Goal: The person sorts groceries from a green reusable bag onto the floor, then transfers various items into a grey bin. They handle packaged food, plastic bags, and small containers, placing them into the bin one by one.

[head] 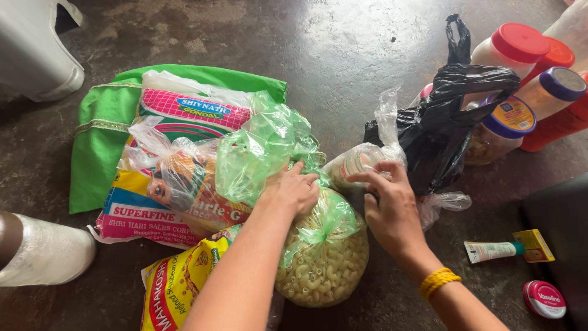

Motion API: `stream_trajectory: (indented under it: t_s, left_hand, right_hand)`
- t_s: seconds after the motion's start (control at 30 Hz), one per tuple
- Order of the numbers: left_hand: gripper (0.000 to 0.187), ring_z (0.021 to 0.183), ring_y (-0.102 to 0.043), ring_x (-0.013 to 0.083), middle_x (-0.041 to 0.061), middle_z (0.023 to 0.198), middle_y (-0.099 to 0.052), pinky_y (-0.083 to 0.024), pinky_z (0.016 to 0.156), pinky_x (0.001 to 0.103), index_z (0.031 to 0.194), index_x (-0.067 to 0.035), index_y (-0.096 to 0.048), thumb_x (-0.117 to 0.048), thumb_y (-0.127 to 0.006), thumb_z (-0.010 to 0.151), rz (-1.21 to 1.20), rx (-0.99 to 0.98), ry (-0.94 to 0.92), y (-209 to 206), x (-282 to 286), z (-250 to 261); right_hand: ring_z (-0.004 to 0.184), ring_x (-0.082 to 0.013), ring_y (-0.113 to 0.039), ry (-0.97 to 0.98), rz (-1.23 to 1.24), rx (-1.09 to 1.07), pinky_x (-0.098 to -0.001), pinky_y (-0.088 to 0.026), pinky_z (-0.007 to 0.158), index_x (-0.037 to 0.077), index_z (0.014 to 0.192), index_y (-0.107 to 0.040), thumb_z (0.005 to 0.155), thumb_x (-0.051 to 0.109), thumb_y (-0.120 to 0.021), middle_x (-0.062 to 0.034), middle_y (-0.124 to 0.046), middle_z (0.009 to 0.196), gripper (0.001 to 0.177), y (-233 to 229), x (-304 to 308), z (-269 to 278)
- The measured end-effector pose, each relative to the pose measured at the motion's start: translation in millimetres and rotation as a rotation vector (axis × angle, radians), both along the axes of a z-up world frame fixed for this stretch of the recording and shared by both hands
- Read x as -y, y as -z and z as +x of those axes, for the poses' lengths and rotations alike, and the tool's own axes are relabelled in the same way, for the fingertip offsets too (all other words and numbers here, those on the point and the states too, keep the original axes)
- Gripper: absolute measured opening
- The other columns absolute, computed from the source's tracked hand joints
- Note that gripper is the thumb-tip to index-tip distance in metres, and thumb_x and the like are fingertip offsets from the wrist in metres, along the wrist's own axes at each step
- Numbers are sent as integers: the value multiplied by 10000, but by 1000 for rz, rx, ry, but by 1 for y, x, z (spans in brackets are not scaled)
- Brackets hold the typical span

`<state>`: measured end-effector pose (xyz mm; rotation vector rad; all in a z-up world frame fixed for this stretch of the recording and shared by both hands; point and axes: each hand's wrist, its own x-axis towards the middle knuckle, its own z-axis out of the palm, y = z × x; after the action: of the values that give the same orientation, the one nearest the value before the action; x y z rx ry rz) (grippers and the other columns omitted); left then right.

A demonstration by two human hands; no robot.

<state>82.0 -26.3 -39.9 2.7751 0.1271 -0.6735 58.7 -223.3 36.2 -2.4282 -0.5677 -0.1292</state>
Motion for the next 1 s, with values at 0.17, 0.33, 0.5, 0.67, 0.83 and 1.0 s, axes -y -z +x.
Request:
stream_trajectory:
  t_s: [0.17, 0.33, 0.5, 0.67, 0.83, 1.0]
  left_hand:
    - [580, 1585, -164, 277, 114, 1701, -149, -117, 1297, 481, 1560, -326, -431, -364, -311, 994, 128, 18, 41, 16, 8, 12]
    - [559, 1537, -197, 354, 119, 1699, -123, -226, 1240, 429, 1532, -334, -436, -370, -391, 976, 45, 20, -117, 16, 16, 14]
    - [444, 1435, -449, 342, 157, 1667, -304, -375, 1189, 428, 1337, -238, -696, -296, -518, 934, -142, 214, -270, 12, 14, 4]
    - [462, 1270, -594, 313, 115, 1465, -531, -478, 1056, 458, 1308, -105, -621, -288, -613, 884, -262, 311, -366, -17, 9, -16]
    - [529, 1246, -586, 362, 181, 1335, -604, -475, 1053, 461, 1377, -79, -554, -221, -627, 873, -292, 620, -223, -41, 11, -25]
    - [635, 1257, -524, 401, 216, 1391, -535, -437, 1028, 486, 1474, -67, -450, -113, -593, 857, -209, 777, 6, -72, 35, -36]
  right_hand:
    - [953, -257, -694, -61, -14, 105, -372, -562, 809, 153, 1066, -801, 833, -45, -659, -127, -586, 1172, 337, -5, 7, -2]
    - [984, -233, -705, -56, 82, 122, -341, -595, 798, 144, 1073, -795, 855, -42, -662, -120, -580, 1200, 316, -19, 4, -2]
    - [1056, -263, -679, -136, -10, 123, -351, -597, 894, 127, 1036, -798, 833, -62, -661, -127, -586, 1197, 310, -21, -5, 2]
    - [1157, -281, -657, -233, -4, -129, -366, -551, 989, 124, 1175, -720, 785, -90, -617, -137, -520, 1353, 457, -12, -1, 14]
    - [1284, -357, -565, -349, -93, -111, -416, -525, 1001, 135, 1250, -648, 678, -106, -628, -151, -433, 1491, 621, -12, 13, 22]
    - [1292, -430, -499, -316, -144, -9, -495, -436, 1064, 139, 1401, -525, 717, -61, -655, -235, -240, 1620, 725, -25, 15, -8]
